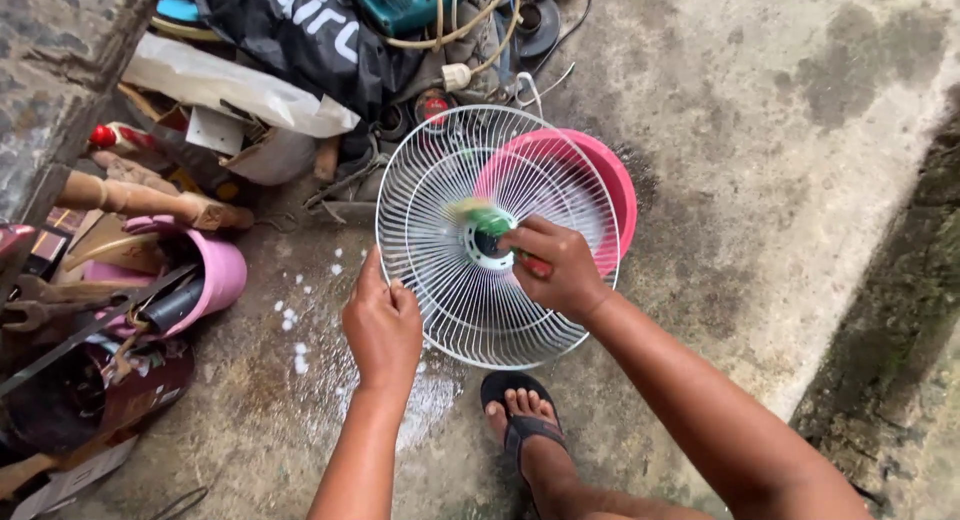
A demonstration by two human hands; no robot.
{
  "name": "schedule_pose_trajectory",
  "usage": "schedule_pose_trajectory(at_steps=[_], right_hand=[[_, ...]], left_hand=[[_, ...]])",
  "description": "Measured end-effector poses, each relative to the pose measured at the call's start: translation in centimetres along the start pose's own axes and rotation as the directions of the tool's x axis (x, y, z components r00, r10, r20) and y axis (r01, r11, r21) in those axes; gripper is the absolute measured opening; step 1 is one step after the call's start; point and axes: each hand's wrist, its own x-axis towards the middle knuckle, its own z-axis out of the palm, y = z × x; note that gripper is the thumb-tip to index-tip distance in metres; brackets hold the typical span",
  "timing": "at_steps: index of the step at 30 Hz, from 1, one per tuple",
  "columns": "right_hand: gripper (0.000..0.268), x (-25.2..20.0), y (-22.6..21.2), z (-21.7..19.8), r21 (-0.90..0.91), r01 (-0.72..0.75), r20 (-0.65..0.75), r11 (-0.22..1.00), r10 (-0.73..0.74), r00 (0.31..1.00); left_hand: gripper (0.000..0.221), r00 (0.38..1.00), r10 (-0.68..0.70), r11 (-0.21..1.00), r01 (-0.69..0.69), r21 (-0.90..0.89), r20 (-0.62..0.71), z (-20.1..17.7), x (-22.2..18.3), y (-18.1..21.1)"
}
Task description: Cleaning a metal fan grill using a brush and soapy water in a workshop environment.
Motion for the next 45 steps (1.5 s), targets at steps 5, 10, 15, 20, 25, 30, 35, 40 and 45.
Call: schedule_pose_trajectory(at_steps=[5, 10, 15, 20, 25, 30, 35, 40, 45], right_hand=[[0.027, -4.3, -0.8, 2.0, 0.096, 0.028, 0.060, 0.995, -0.034, 0.998], [0.022, -2.5, 2.1, -1.1, -0.161, -0.118, -0.118, 0.980, 0.099, 0.988], [0.022, -3.5, -3.4, 1.1, 0.193, -0.170, -0.026, 0.966, 0.178, 0.984], [0.021, -2.4, 1.0, -2.3, 0.385, -0.381, -0.010, 0.841, 0.416, 0.909], [0.012, 1.1, 4.4, -4.9, -0.237, -0.452, -0.311, 0.860, 0.374, 0.874], [0.019, 3.8, 1.3, 1.1, -0.139, -0.131, -0.100, 0.982, 0.117, 0.988], [0.021, 0.3, -6.1, 1.7, 0.092, -0.161, 0.124, 0.983, 0.149, 0.981], [0.014, -2.8, -1.9, -2.4, -0.210, -0.457, -0.002, 0.864, 0.467, 0.884], [0.010, 1.3, 7.0, -3.5, -0.490, -0.365, -0.213, 0.792, 0.297, 0.931]], left_hand=[[0.048, 1.000, -0.023, 1.000, 0.023, -0.019, 0.009, 0.2, 0.4, 0.1], [0.050, 0.999, 0.027, 1.000, -0.027, 0.000, -0.026, 0.4, -0.2, 0.3], [0.050, 1.000, -0.003, 1.000, 0.003, -0.024, -0.010, 0.1, 0.0, 0.5], [0.050, 1.000, -0.001, 1.000, 0.001, -0.020, 0.002, 0.1, -0.4, -0.1], [0.052, 0.997, -0.074, 0.997, 0.074, -0.012, 0.037, 0.9, -1.3, -0.6], [0.052, 0.994, -0.109, 0.993, 0.109, -0.038, 0.019, 1.0, -1.3, -0.6], [0.051, 0.990, -0.138, 0.990, 0.137, -0.044, -0.026, 0.7, -1.2, -1.8], [0.054, 0.985, -0.170, 0.983, 0.169, -0.066, -0.013, 1.0, -2.7, -3.3], [0.055, 0.976, -0.215, 0.971, 0.218, -0.098, 0.046, 0.9, -3.5, -2.4]])
